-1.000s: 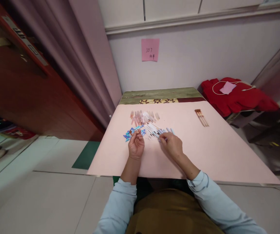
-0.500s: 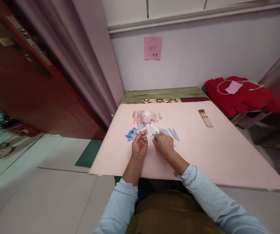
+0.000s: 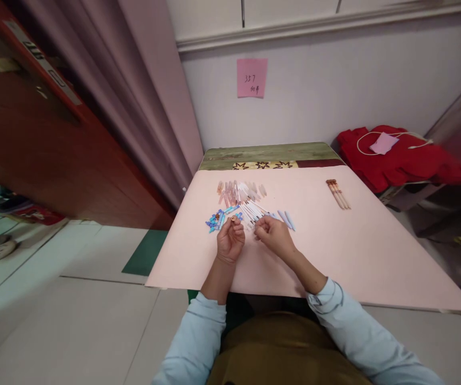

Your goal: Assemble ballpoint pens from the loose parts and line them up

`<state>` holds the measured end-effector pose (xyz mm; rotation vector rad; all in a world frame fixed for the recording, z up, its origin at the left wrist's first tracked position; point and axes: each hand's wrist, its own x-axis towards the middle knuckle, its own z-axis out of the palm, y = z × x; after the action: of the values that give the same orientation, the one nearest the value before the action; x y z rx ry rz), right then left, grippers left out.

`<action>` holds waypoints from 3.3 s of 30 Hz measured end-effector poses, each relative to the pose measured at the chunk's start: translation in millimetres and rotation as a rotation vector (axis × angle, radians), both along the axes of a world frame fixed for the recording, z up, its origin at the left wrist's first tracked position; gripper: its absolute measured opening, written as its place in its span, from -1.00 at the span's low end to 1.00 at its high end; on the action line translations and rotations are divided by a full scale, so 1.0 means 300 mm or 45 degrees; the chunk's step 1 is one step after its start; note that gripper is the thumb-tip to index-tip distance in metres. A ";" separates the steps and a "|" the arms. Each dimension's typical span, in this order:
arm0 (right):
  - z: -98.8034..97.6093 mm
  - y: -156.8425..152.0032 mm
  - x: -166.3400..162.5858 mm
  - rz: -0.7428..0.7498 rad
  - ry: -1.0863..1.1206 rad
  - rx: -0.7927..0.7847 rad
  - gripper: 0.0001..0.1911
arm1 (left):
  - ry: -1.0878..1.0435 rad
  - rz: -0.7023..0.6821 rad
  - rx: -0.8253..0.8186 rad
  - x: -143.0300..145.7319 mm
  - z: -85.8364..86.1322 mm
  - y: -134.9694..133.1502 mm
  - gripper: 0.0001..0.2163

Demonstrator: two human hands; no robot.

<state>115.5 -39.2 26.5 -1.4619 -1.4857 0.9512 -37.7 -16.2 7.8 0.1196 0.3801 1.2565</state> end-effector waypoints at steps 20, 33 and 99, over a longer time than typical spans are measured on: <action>0.069 -0.037 -0.032 0.004 0.143 0.474 -0.85 | 0.131 -0.198 0.074 0.018 -0.048 -0.011 -0.90; 0.080 -0.042 -0.043 0.049 0.421 0.255 -0.79 | 0.183 -0.204 0.024 0.021 -0.027 -0.019 -0.90; -0.023 -0.001 0.225 -0.241 -1.027 0.334 -0.75 | 0.193 0.039 0.144 0.039 -0.016 0.071 -0.95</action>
<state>182.9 -39.6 19.6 -1.8410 -1.8819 0.0086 -26.1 5.1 3.0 0.3076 0.4432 1.3033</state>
